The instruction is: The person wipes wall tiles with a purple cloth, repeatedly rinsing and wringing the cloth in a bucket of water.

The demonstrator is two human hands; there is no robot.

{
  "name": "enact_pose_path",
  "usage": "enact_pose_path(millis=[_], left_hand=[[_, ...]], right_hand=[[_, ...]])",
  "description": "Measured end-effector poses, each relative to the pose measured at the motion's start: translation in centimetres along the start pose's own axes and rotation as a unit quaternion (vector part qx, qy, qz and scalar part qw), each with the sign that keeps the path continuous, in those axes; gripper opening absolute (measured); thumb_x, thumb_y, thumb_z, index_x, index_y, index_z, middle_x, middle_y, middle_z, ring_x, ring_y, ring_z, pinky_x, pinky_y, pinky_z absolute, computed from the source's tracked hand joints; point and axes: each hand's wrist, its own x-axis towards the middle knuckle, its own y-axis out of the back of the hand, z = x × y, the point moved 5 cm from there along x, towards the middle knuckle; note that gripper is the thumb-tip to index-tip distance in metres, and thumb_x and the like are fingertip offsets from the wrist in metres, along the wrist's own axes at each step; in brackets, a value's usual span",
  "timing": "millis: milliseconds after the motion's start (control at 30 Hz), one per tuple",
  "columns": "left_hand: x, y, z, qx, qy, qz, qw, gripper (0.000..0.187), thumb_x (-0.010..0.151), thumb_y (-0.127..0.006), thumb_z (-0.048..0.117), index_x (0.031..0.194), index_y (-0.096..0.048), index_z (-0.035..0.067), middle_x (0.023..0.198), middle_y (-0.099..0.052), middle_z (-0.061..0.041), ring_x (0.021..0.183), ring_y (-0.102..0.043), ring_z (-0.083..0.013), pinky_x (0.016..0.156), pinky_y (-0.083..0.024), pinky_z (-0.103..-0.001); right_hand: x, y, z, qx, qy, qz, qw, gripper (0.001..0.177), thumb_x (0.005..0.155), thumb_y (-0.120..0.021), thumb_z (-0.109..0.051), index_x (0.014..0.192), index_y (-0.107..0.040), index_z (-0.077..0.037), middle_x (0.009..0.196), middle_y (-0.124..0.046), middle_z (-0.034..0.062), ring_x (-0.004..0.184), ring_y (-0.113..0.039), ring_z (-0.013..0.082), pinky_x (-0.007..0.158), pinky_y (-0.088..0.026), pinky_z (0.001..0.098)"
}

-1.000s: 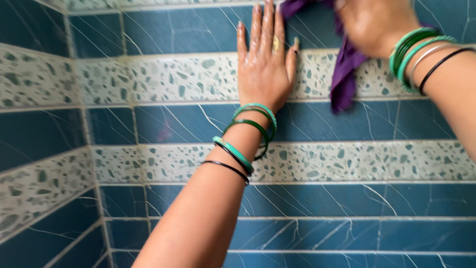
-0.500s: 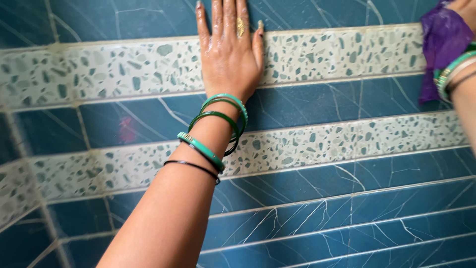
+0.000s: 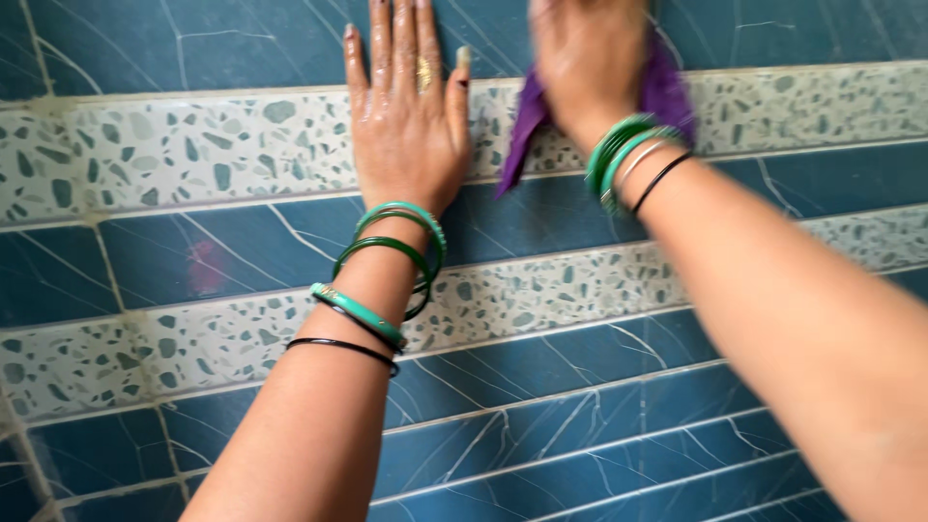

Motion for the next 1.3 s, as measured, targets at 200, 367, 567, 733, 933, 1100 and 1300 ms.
enact_pose_path(millis=[200,367,567,733,933,1100,1300], left_hand=[[-1.5,0.6,0.7,0.0,-0.017,0.03,0.999,0.06,0.117,-0.036,0.034,0.166,-0.026,0.0,0.173,-0.019,-0.014,0.161,-0.014,-0.0301,0.133,-0.01,-0.048],[-4.1,0.4,1.5,0.018,-0.023,-0.01,1.0,0.065,0.114,-0.04,0.034,0.166,-0.023,0.0,0.174,-0.016,-0.014,0.161,-0.013,-0.0317,0.132,-0.009,-0.05],[-7.4,0.4,2.5,0.013,-0.043,-0.031,0.998,0.066,0.112,-0.041,0.031,0.167,-0.022,0.0,0.174,-0.016,-0.016,0.161,-0.012,-0.0319,0.132,-0.009,-0.05],[-9.5,0.0,2.9,0.008,-0.047,-0.046,0.998,0.066,0.112,-0.043,0.031,0.166,-0.023,-0.001,0.174,-0.016,-0.016,0.161,-0.012,-0.0326,0.131,-0.008,-0.05],[-11.2,-0.6,3.6,0.017,-0.025,-0.063,0.998,0.065,0.115,-0.044,0.03,0.169,-0.024,0.0,0.175,-0.017,-0.015,0.162,-0.013,-0.0327,0.132,-0.008,-0.052],[-14.4,-1.8,4.7,0.039,0.003,-0.076,0.996,0.063,0.12,-0.043,0.031,0.171,-0.024,-0.001,0.177,-0.017,-0.014,0.164,-0.013,-0.0332,0.134,-0.009,-0.051],[-23.0,-3.7,8.4,0.011,-0.044,-0.114,0.992,0.066,0.111,-0.046,0.035,0.167,-0.028,0.005,0.174,-0.022,-0.012,0.161,-0.016,-0.0292,0.13,-0.01,-0.051]], right_hand=[[-4.0,2.3,-4.9,0.055,0.143,-0.03,0.988,0.044,0.115,-0.053,-0.031,0.137,-0.064,0.005,0.141,-0.055,0.0344,0.139,-0.046,0.0484,0.128,-0.023,0.0569],[-7.5,5.0,0.7,0.086,0.181,-0.168,0.965,0.042,0.105,-0.055,-0.034,0.127,-0.064,0.0,0.141,-0.06,0.0257,0.144,-0.049,0.0422,0.132,-0.026,0.0546],[-18.2,6.3,13.8,-0.157,0.007,-0.124,0.98,0.05,0.122,-0.041,-0.04,0.139,-0.06,0.002,0.148,-0.049,0.0387,0.148,-0.041,0.0524,0.128,-0.023,0.0534],[-25.4,6.4,19.9,-0.148,-0.159,-0.025,0.976,0.044,0.119,-0.039,-0.035,0.136,-0.06,0.001,0.138,-0.06,0.0315,0.134,-0.049,0.0526,0.118,-0.031,0.0583],[-29.9,6.4,11.5,-0.21,-0.404,-0.04,0.889,0.04,0.113,-0.046,-0.037,0.123,-0.065,-0.004,0.093,-0.069,0.024,0.089,-0.061,0.0467,0.081,-0.045,0.0577],[-32.1,8.2,-6.6,-0.063,-0.247,-0.183,0.949,0.034,0.106,-0.051,-0.035,0.112,-0.069,-0.006,0.112,-0.07,0.0239,0.108,-0.063,0.0396,0.111,-0.042,0.0533],[-34.1,11.8,-9.3,0.116,0.055,-0.219,0.967,0.052,0.08,-0.066,-0.033,0.12,-0.072,0.001,0.122,-0.071,0.0227,0.125,-0.06,0.0396,0.122,-0.03,0.0503]])
